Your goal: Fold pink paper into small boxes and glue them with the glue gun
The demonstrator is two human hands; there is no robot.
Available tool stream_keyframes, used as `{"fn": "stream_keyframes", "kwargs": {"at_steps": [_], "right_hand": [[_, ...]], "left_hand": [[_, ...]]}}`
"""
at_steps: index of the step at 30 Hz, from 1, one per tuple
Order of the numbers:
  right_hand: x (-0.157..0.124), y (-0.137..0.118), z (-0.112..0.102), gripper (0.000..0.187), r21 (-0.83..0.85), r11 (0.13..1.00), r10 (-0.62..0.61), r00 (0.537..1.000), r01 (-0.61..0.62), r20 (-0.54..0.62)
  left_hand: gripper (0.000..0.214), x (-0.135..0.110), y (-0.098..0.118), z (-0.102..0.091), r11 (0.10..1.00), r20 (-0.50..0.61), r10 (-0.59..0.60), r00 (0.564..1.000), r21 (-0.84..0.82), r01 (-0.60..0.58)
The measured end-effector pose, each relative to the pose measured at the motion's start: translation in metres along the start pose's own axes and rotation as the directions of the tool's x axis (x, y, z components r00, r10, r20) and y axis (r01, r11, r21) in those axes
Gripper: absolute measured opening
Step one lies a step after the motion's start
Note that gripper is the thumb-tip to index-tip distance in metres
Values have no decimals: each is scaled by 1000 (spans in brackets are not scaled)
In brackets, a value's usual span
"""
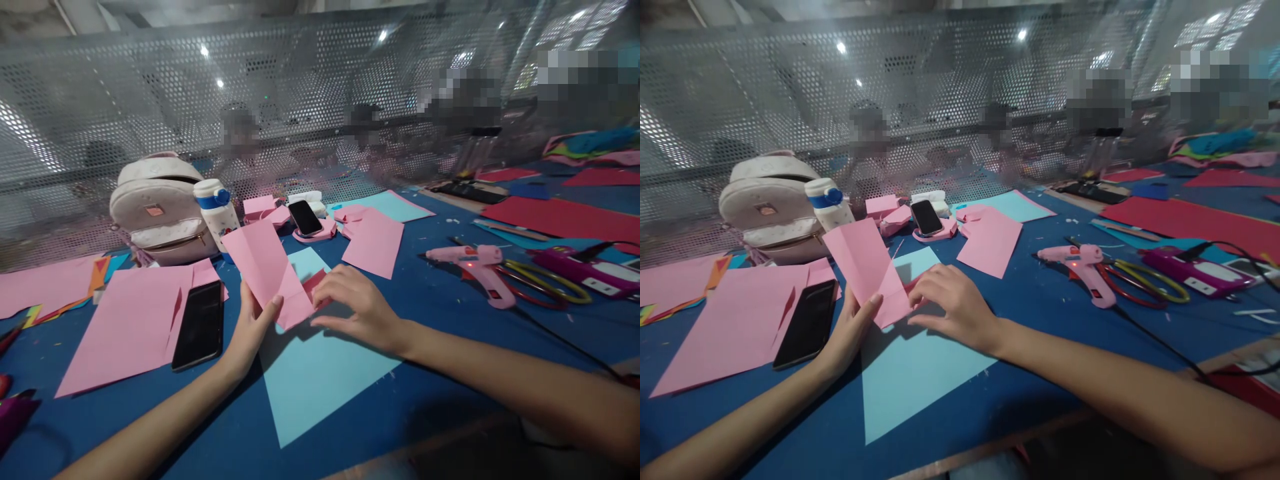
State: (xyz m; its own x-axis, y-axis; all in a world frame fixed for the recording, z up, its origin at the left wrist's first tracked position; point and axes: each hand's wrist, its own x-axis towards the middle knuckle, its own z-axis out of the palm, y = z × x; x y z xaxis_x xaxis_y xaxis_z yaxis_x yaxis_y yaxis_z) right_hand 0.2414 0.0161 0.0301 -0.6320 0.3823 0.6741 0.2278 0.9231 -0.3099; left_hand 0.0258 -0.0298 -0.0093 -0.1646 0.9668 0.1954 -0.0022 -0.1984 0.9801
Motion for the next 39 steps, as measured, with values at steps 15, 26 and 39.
{"fn": "stream_keyframes", "kwargs": {"at_steps": [15,26,39], "right_hand": [[-3,0,-1,7,-119,990,-93,990,80,-110],[-3,-5,-1,10,-74,997,-21,999,18,-33],[-3,-3,2,12,93,994,61,997,-57,-47]], "left_hand": [[61,-5,-4,4,999,64,-11,998,-52,14],[57,-5,0,4,1000,57,-24,998,-12,25],[56,-4,-4,5,994,74,-22,997,-104,29]]}}
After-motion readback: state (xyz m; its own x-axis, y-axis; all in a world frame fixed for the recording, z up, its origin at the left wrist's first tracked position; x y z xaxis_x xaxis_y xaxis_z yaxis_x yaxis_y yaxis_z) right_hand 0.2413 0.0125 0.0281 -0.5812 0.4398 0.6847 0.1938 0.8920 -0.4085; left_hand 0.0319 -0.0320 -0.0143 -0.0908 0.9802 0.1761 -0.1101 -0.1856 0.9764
